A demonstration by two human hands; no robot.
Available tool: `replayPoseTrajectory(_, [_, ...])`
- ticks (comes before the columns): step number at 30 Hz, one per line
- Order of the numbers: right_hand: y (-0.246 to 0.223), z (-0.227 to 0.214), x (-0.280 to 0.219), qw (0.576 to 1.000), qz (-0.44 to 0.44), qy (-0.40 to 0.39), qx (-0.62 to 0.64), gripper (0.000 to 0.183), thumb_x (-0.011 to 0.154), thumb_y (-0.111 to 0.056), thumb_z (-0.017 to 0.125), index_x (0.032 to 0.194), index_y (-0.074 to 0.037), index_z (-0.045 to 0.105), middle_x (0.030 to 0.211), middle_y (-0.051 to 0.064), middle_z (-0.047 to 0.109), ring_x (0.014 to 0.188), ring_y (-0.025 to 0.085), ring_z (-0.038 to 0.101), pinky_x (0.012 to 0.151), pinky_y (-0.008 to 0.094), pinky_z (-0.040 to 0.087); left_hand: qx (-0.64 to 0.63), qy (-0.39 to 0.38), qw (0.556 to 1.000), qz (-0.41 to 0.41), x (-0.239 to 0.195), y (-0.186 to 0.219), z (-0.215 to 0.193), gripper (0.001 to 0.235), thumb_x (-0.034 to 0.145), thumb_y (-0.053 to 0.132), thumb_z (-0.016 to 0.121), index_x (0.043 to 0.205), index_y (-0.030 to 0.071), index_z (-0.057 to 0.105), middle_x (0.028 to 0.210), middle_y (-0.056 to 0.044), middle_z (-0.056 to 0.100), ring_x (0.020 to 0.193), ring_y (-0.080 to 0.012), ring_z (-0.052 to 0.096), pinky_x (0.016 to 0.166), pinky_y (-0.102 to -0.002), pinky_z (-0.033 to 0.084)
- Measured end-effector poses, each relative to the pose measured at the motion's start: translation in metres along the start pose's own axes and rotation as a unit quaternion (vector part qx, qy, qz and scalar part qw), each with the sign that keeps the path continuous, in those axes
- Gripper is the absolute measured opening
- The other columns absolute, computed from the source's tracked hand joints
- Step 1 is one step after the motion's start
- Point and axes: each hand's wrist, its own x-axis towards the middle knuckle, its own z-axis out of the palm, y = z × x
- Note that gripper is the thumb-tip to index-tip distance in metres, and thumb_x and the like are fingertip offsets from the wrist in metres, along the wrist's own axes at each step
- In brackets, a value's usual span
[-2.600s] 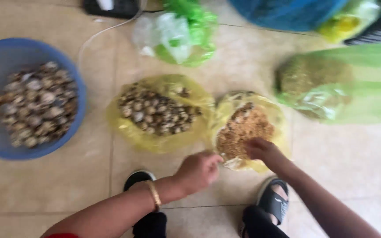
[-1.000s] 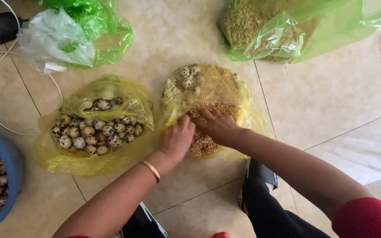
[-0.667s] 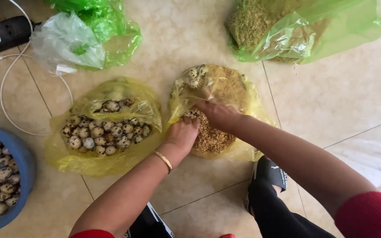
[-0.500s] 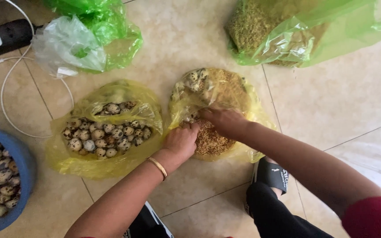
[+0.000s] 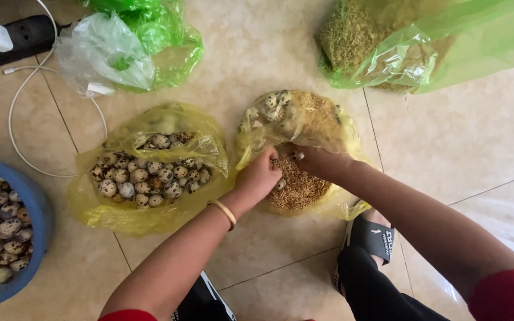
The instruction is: The person sorts quail eggs from a yellow plastic bag into a blue colander. They repeatedly pick up eggs, separate them from grain-like material, and place them into the colander. The person handles the eggs by hand throughout the process.
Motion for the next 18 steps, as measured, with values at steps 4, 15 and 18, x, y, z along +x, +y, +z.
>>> replayPoseTrajectory(4, [-0.04, -0.044, 0.019, 0.867, 0.318, -0.073, 0.376, 0.059, 0.096, -0.033, 0.056, 0.152, -0.047, 0.042, 0.119, 0.009, 0.076, 0.105, 0.038, 0.074, 0.095, 0.053, 0.058, 0.129, -0.049, 0.988, 0.07, 0.004, 0.001, 0.002, 0.022, 0.098, 0.013, 0.048, 0.112, -0.001, 0.059, 0.105, -0.027, 0.066, 0.104, -0.0459, 0.069, 0.088, -0.055, 0.058])
replayPoseTrajectory(15, [0.003, -0.041, -0.026, 0.631, 0.378, 0.04, 0.677, 0.016, 0.079, -0.031, 0.078, 0.079, -0.016, 0.074, 0.059, 0.001, 0.058, 0.059, 0.02, 0.069, 0.047, 0.034, 0.06, 0.019, -0.033, 0.997, -0.069, 0.007, 0.05, -0.019, 0.047, 0.111, 0.034, 0.027, 0.123, 0.003, 0.06, 0.09, -0.011, 0.065, 0.074, -0.0223, 0.068, 0.085, -0.042, 0.059])
replayPoseTrajectory(18, [-0.008, -0.041, -0.026, 0.72, 0.377, -0.062, 0.579, 0.033, 0.084, -0.04, 0.074, 0.102, -0.012, 0.071, 0.076, 0.003, 0.065, 0.071, 0.015, 0.068, 0.052, 0.023, 0.056, 0.346, 0.009, 0.925, 0.157, 0.044, -0.012, 0.025, 0.027, 0.102, 0.003, 0.043, 0.12, -0.007, 0.06, 0.098, -0.027, 0.068, 0.093, -0.0433, 0.073, 0.071, -0.052, 0.062])
